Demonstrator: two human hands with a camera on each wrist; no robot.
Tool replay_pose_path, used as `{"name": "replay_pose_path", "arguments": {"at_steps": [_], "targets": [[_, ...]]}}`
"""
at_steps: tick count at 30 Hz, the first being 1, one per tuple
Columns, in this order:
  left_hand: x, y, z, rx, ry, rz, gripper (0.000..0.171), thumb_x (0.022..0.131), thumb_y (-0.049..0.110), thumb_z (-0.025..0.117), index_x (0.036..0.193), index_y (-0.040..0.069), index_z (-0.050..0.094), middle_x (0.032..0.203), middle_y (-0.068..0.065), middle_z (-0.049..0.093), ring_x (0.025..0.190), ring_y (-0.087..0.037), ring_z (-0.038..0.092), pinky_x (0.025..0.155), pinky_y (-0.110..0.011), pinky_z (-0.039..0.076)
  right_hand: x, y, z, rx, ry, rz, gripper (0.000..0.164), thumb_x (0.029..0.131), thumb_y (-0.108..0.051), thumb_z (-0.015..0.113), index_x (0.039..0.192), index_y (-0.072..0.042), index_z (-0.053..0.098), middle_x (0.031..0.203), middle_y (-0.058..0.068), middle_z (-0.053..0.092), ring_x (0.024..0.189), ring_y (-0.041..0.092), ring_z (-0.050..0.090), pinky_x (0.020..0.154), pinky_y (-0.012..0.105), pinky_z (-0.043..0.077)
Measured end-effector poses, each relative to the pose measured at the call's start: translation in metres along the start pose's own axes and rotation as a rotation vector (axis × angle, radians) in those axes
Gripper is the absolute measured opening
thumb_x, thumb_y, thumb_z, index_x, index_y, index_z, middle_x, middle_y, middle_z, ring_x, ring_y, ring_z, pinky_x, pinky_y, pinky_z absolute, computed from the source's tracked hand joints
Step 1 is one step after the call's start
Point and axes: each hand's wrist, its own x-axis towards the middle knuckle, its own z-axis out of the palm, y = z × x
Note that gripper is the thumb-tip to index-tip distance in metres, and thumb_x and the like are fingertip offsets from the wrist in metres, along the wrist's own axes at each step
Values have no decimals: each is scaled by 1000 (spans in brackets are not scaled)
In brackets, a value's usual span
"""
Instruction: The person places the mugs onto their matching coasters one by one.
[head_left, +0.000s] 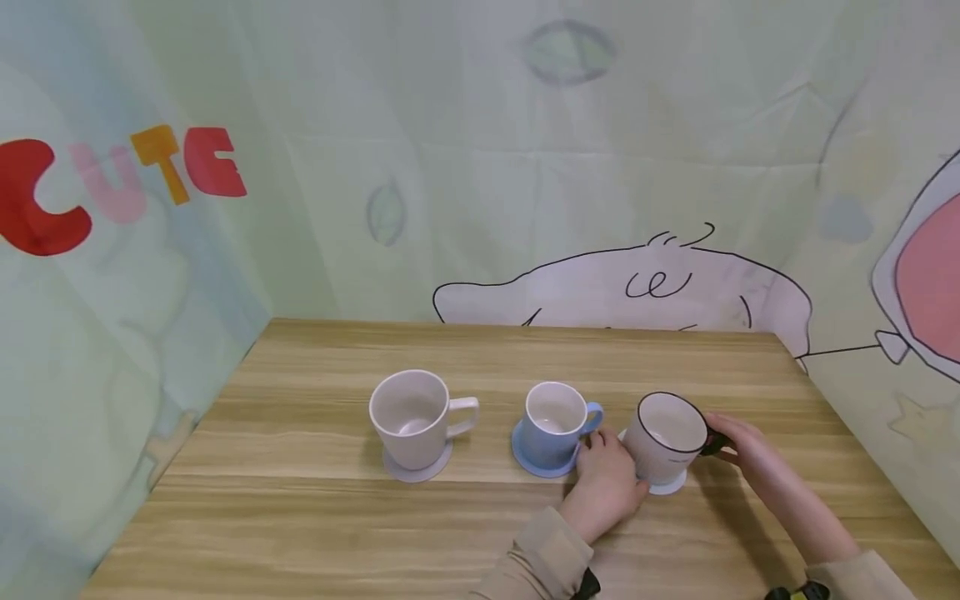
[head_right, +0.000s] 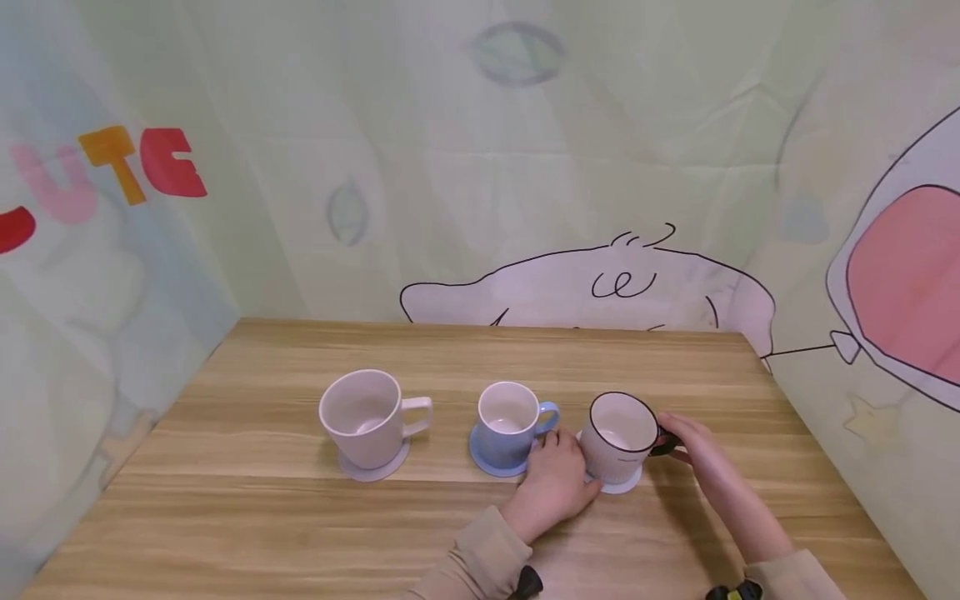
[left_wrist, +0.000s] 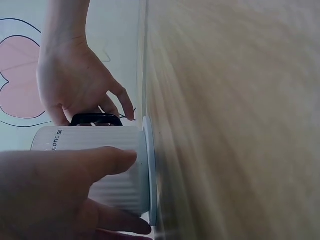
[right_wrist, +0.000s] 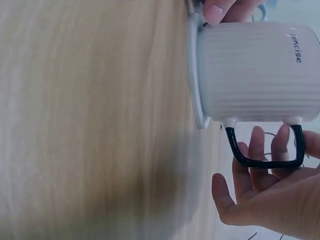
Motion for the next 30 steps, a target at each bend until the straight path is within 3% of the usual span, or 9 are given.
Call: {"name": "replay_pose_path", "arguments": {"at_steps": [6,11,14,17,21,26,30], "targets": [[0,-1,-3,-72,56,35,46,86,60,57,104,20,73,112,0,62,103,-14,55,82,-27,47,-3,3,-6,117,-51,8,36,105,-27,34,86,-38,63,84,-22,59,87,-6,55,86,30,40],[-3,-4,-8,-143,104,52,39,85,54,60,93,18,74,98,2,63,89,-12,57,70,-24,44,-7,0,-6,154,-24,-20,39,104,-24,35,86,-38,65,84,-20,58,85,-4,57,80,24,42],[-4,-4,-11,-154,120,51,41,86,55,60,93,17,74,96,2,64,87,-12,58,68,-24,44,-10,-6,-5,96,17,-26,33,104,-27,37,87,-39,64,85,-22,57,86,-5,55,84,27,40],[-4,-3,-14,-152,129,47,41,85,57,60,88,18,74,94,3,65,85,-12,58,66,-24,43,-12,-13,-3,20,45,-23,22,103,-31,40,93,-33,60,86,-24,56,88,-9,51,93,40,38],[-3,-2,-16,-147,142,47,42,85,56,60,81,18,74,89,2,65,81,-12,59,63,-25,42,-14,-22,1,-61,101,-26,20,101,-30,45,105,-14,56,84,-27,55,86,-14,46,99,55,34],[-5,-5,-24,-108,160,55,43,87,57,57,88,17,74,87,2,64,81,-10,59,61,-26,44,-17,-31,6,-192,169,-43,42,101,-32,46,120,5,46,92,-23,53,87,-17,40,98,49,33],[-9,-12,-34,-144,177,48,42,87,58,57,90,19,72,89,3,65,83,-11,60,60,-27,46,-21,-39,15,-308,212,-107,46,101,-32,45,126,7,43,108,-4,55,88,-17,39,91,26,38]]}}
